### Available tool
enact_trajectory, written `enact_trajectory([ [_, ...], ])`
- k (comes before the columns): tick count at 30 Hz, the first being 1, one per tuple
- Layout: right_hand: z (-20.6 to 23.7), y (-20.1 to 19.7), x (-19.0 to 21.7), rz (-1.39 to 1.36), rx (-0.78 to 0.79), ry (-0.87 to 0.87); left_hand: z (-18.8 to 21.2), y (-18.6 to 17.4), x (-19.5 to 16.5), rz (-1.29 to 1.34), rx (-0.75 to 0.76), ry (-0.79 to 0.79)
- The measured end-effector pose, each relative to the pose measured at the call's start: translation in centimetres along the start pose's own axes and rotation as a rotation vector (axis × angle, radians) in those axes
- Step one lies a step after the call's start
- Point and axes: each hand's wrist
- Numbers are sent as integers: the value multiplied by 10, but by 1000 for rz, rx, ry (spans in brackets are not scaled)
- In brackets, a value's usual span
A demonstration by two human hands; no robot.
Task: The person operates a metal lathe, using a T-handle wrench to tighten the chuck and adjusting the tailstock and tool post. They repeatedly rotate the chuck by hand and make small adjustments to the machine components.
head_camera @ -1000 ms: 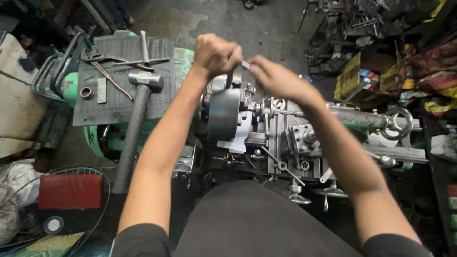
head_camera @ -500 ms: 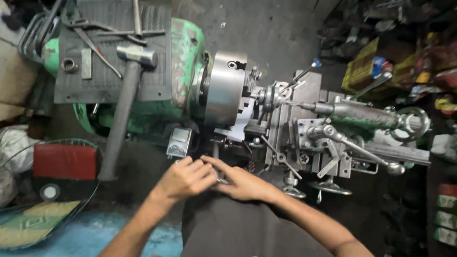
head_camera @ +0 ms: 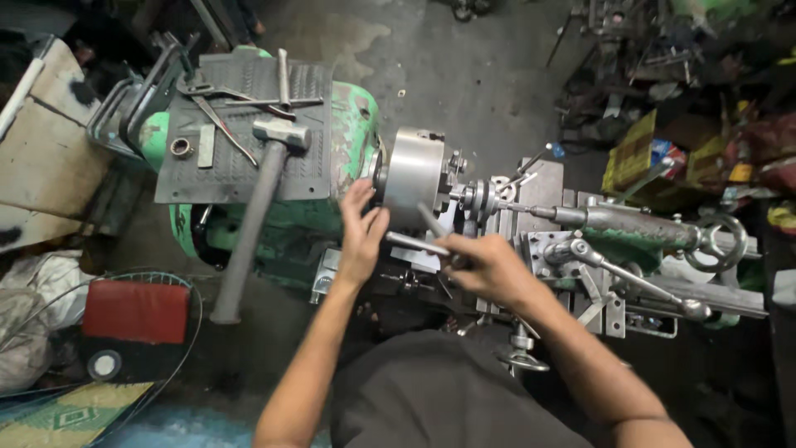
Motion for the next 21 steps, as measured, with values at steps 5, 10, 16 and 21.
enact_trajectory([
  [5,-38,-19,-4,471,-45,-235,-16,29,49,-268,-39,-343],
  [10,-64,-17,-14,617,25,-199,16,23,73,-307,-118,-170],
  [16,-59,-20,1,550,297,49,35,12,76,-419,-4,-327],
  [21,-69,-14,15,530,584,237,59,-7,34,-105,-193,50],
])
Point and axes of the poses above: each hand's wrist, its own z-axis away from the middle knuckle, its own y-axis out of the palm, x = y × z, and after that the axes turned 5 degrees about -z, right-handed
